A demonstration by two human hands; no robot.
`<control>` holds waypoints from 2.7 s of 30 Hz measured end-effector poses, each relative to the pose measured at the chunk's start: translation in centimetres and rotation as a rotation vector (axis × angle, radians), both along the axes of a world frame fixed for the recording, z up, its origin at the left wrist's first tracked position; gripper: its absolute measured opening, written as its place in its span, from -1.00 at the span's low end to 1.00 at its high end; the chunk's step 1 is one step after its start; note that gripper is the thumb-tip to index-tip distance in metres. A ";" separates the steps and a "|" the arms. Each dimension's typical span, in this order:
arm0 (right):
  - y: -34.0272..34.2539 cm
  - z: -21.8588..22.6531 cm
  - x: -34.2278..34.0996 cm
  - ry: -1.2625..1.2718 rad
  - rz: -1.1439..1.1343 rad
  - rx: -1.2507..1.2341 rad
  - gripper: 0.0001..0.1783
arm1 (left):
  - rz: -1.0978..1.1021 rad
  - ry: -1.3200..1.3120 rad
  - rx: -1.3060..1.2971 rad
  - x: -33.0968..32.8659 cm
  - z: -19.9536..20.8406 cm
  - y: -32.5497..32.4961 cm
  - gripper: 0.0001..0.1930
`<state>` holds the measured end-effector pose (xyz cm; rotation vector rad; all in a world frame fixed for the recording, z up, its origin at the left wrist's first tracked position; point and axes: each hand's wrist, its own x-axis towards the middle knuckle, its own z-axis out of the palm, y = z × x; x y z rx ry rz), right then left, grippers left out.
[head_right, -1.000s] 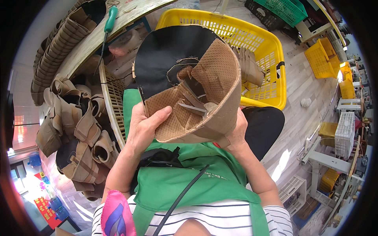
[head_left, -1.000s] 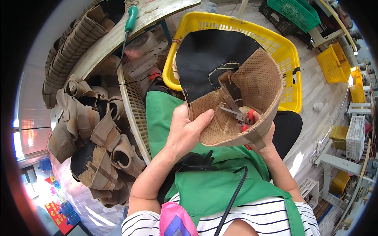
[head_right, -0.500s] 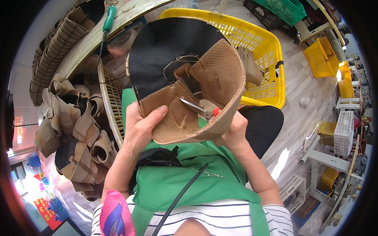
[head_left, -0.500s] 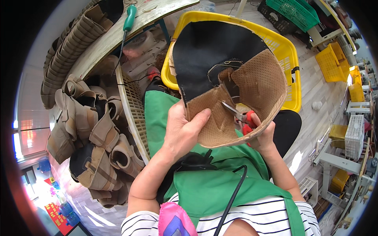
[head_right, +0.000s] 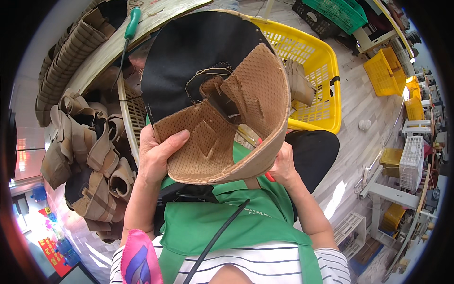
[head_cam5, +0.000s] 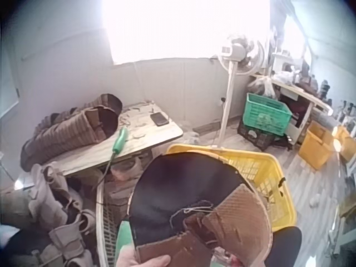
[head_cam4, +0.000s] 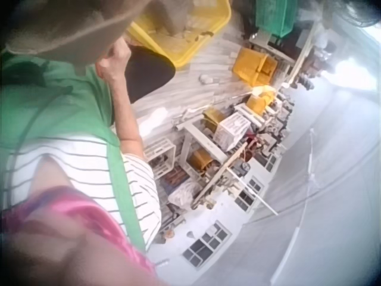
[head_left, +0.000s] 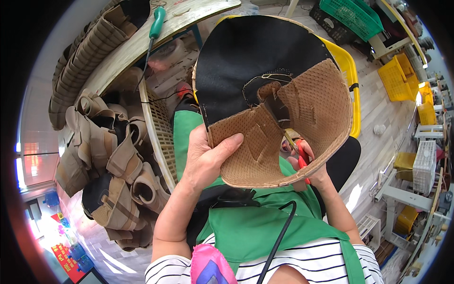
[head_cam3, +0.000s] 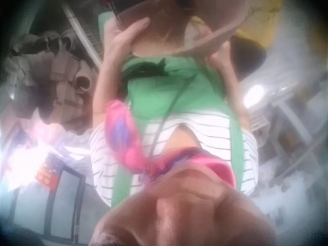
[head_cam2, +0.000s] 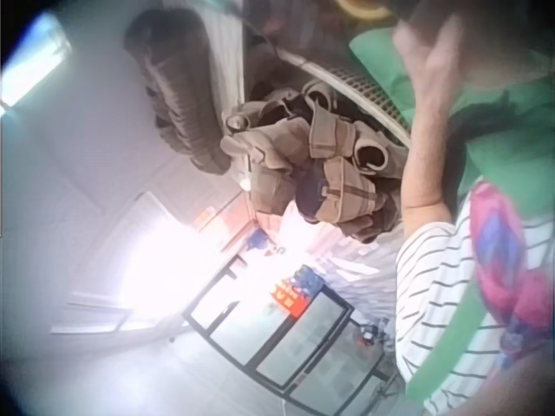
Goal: The person uses red-handled scissors to trim excess material from the edges of shoe uppers. They repeatedly pick up parts from a yellow basket, cut along the edges, and place the trimmed pieces back into the basket.
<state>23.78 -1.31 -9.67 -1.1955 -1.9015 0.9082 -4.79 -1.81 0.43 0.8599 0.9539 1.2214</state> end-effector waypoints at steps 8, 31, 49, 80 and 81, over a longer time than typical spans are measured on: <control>-1.1 0.2 0.6 0.113 0.104 -0.325 -0.78 | -0.014 -0.019 -0.003 0.1 0.0 -0.1 -0.77; -1.3 1.0 0.1 0.073 0.083 -0.372 -0.81 | -0.021 0.003 -0.006 0.1 0.4 -0.1 -0.77; -1.6 1.2 0.0 0.173 0.047 -0.511 -0.83 | -0.028 0.024 0.004 0.3 0.5 0.1 -0.78; 8.6 16.0 5.0 -0.895 0.194 0.613 -0.63 | -0.407 0.482 0.021 -1.5 1.3 7.2 -0.73; 8.9 16.2 5.1 -0.890 0.210 0.623 -0.62 | -0.415 0.479 0.020 -1.5 1.2 7.6 -0.74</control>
